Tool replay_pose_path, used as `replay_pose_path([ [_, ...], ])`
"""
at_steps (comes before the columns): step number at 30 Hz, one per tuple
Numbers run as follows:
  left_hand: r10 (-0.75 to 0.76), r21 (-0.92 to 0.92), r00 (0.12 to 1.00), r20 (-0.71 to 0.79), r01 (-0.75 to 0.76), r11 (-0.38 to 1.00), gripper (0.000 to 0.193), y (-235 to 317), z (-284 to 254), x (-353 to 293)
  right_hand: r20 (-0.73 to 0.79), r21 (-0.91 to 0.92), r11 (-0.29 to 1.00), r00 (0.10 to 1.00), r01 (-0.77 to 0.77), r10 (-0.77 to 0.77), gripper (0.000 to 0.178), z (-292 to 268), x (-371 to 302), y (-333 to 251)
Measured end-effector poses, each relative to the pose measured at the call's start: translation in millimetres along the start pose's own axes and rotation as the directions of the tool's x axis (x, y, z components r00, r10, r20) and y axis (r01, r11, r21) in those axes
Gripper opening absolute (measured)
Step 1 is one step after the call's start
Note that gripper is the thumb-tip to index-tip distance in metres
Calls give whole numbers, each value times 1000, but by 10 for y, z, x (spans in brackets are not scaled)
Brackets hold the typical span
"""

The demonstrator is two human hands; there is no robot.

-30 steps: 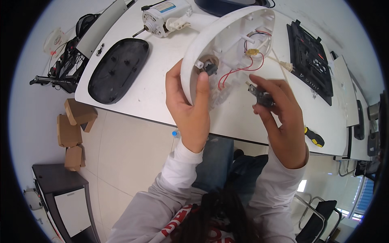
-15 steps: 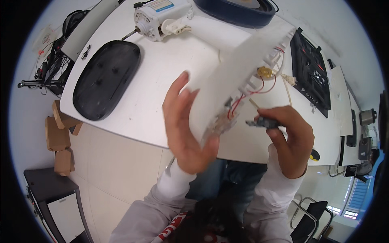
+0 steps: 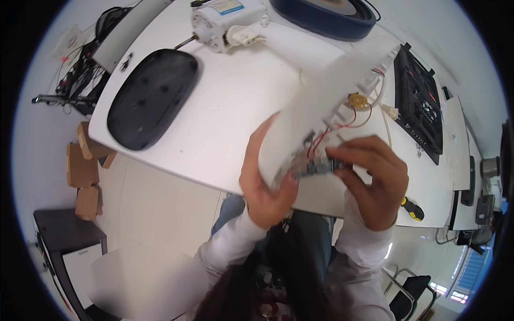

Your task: The person assembles a white plastic housing with internal wiring and a small motor. They use a screwdriver to tighten screws and secure components inside the housing.

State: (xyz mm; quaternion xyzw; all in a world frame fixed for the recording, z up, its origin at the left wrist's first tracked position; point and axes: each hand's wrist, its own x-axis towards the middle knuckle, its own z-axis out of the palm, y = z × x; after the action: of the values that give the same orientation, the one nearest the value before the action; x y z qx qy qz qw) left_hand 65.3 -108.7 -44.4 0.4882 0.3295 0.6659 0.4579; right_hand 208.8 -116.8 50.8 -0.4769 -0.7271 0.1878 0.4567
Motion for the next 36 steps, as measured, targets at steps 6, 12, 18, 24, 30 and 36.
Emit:
replay_pose_path([
  [6, 211, -22, 978, -12, -211, 977, 52, 13, 98, 151, -40, 142, 987, 997, 74, -69, 15, -23, 60, 43],
  [12, 209, -77, 977, -28, -211, 974, 46, -15, 96, 150, -5, 171, 980, 995, 103, -103, 12, 9, 134, 140],
  [18, 202, -96, 979, -41, -205, 974, 47, 15, 126, 117, 14, 162, 982, 995, 92, -96, 12, 26, 181, 51],
  [24, 198, -92, 979, -47, -202, 975, 45, -4, 116, 102, -2, 162, 982, 995, 99, -100, 13, 47, 199, 113],
  [30, 247, 11, 966, -74, -247, 969, 43, 65, 155, 125, -50, 150, 985, 995, 90, -83, 12, 49, 236, 94],
  [36, 230, 20, 967, -108, -230, 973, 41, 104, 165, 182, -26, 25, 972, 972, 235, -234, 12, 0, 294, 51],
])
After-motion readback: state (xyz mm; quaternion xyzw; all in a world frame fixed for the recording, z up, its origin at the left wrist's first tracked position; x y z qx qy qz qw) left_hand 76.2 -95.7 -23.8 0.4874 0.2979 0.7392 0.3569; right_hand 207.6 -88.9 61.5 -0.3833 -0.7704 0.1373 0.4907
